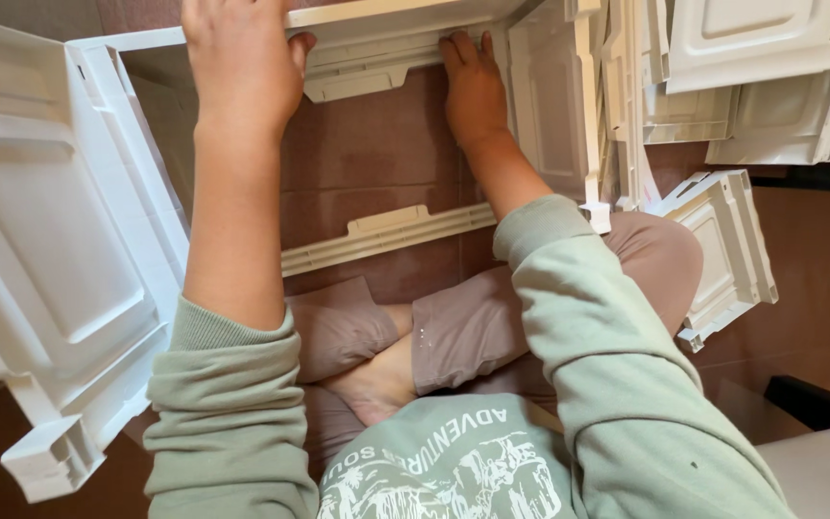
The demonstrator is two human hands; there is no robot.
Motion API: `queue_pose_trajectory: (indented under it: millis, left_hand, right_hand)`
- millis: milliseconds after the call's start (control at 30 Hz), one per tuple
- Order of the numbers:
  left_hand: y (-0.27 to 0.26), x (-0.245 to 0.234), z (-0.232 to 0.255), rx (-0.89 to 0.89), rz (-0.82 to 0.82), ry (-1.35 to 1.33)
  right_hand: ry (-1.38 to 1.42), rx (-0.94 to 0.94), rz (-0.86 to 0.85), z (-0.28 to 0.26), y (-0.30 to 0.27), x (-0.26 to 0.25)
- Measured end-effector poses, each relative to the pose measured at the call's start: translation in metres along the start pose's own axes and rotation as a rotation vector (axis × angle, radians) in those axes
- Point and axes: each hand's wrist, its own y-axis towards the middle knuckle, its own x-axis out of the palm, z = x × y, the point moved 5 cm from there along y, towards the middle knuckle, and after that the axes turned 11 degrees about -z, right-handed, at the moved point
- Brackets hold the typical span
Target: The person sits on the floor and assembles white plastic components by hand. They connect side panels to a frame, attach a lid, and manipulate small clips to secure the parts together.
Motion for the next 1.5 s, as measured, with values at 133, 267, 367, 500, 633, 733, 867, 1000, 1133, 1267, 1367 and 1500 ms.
queue_pose_trajectory:
  millis: [133,267,367,500,633,733,867,1000,1133,1267,1367,1500]
  left_hand:
    - [0.000,0.006,0.010,0.013,-0.024,-0.072]
    - [-0.003,0.017,0.009,-0.040,-0.101,-0.106]
    - [-0.003,0.012,0.010,0.033,0.038,-0.027]
    - [-0.001,0.016,0.010,-0.021,-0.025,-0.076]
    - [0.000,0.020,0.007,-0.075,-0.031,-0.102]
    - [-0.002,0.024,0.006,-0.053,0.018,-0.067]
    - [-0.001,0.040,-0.007,-0.160,-0.169,-0.129]
    - [-0.005,0.004,0.006,-0.091,-0.060,-0.099]
    - [-0.041,-0.096,0.054,-0.199,-0.012,-0.145]
    - [-0.117,-0.210,0.097,-0.382,-0.030,-0.252]
    - [-0.164,-0.268,0.084,-0.445,0.011,-0.253]
    - [-0.188,-0.275,0.002,-0.449,-0.043,-0.677]
  right_hand:
    - [-0.023,0.034,0.000,-0.008,-0.002,-0.003]
    - [-0.034,-0.077,0.019,-0.029,-0.001,0.007]
    - [0.018,-0.008,-0.067,-0.040,0.004,0.018]
    - [-0.093,-0.054,-0.017,-0.062,0.009,-0.003]
    - [0.056,-0.015,-0.199,-0.098,0.002,-0.043]
    - [0.117,-0.211,0.147,-0.132,0.009,-0.102]
    - [0.059,-0.385,0.336,-0.150,0.039,-0.137]
    - [0.256,-0.404,0.111,-0.143,0.057,-0.120]
    - [0.296,-0.383,0.105,-0.133,0.060,-0.108]
    - [0.294,-0.384,0.102,-0.130,0.058,-0.103]
    - [0.307,-0.457,0.128,-0.129,0.059,-0.103]
    - [0.326,-0.451,0.110,-0.128,0.059,-0.106]
